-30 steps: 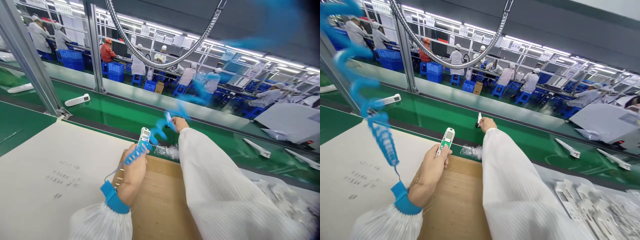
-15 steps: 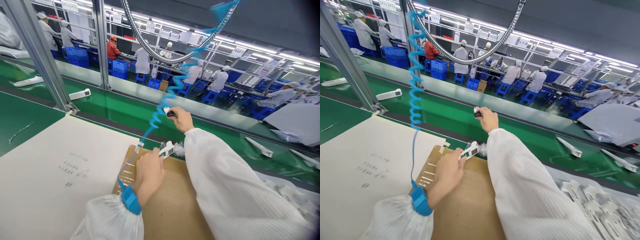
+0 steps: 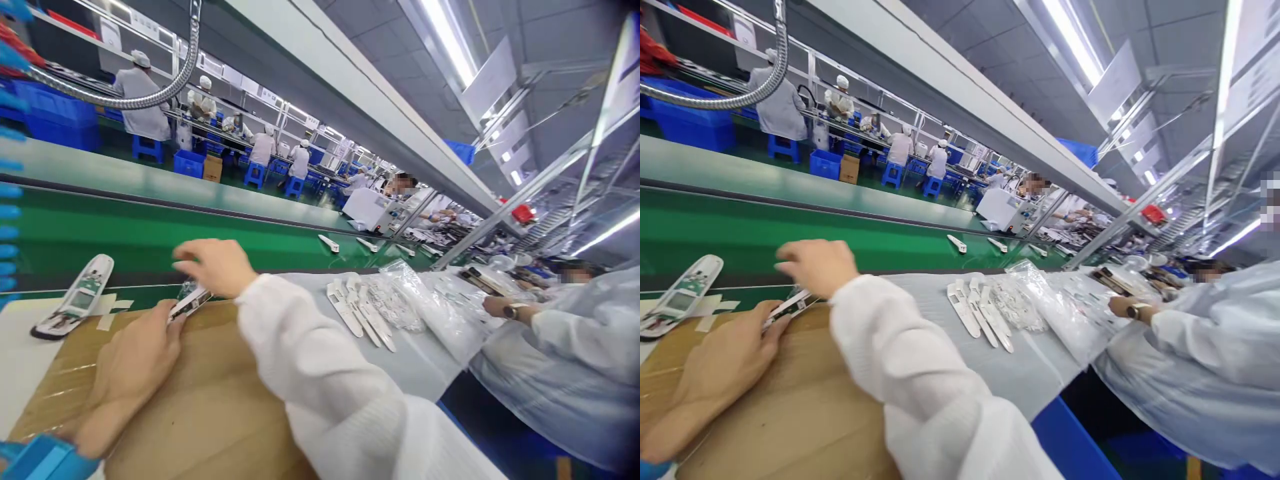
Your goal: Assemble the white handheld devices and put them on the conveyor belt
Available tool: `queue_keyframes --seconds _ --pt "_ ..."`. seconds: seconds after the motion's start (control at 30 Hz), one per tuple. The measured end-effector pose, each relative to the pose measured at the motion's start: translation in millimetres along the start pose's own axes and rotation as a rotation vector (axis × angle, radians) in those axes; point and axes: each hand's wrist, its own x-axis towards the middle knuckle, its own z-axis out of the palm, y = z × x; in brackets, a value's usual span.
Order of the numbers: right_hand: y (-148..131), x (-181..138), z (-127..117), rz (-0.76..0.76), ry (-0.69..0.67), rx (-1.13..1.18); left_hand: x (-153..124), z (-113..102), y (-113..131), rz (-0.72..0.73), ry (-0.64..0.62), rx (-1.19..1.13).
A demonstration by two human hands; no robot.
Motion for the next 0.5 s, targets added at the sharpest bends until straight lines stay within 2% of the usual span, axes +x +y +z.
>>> queue_keyframes --seconds 0.1,0.17,0.23,0.37,0.5 --pt "98 -52 -29 0.33 -0.075 -0.134 3 -3 -1 -0.049 0.022 -0.005" --pt "155 -89 -34 0.52 -0.129 -0.22 7 -1 -3 -0.055 0.049 -0.131" --pt "194 -120 -29 0.614 -0.181 -0.274 9 1 -4 -0.075 0.027 -0.34" --pt "229 -154 -20 0.609 -0.205 -0.263 2 -2 3 -0.074 -0.128 -0.858" --pt "240 -147 -34 0.604 -0.138 -0.142 -6 -7 16 -0.032 -0.191 -1.107"
